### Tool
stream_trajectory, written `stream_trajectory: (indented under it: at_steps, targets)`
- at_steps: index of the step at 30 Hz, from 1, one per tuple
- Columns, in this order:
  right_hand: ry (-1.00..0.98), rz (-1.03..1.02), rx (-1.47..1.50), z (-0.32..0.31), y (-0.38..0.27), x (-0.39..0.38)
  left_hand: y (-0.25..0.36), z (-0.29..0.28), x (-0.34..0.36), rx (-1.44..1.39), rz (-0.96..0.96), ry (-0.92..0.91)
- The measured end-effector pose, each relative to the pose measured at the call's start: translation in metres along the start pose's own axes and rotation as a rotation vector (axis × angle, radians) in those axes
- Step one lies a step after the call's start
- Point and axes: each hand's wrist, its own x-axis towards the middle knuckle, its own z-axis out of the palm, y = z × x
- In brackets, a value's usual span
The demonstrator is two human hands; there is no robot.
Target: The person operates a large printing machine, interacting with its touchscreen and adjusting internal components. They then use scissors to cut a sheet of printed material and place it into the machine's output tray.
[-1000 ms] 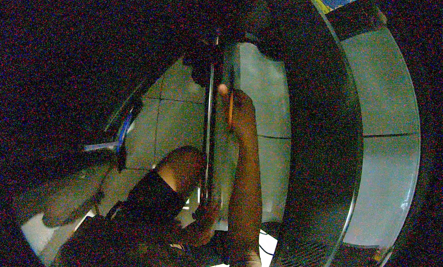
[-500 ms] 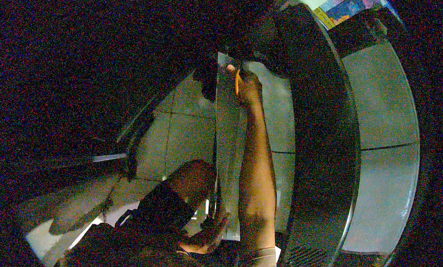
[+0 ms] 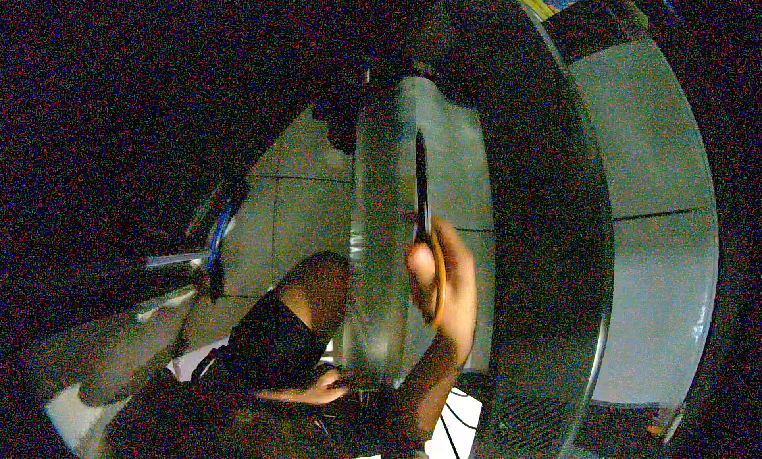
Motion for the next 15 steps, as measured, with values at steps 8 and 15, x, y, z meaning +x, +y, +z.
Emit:
stream_trajectory:
  at_steps: [8,15]
  targets:
    - [0.062,0.335,0.203,0.006,0.04,-0.152,0.031,-0.018,0.002,0.229,0.105,-0.061]
    - [-0.128,0.483,0.368,-0.004,0.081,-0.248,0.084,-0.079,-0.045,0.314,0.127,-0.096]
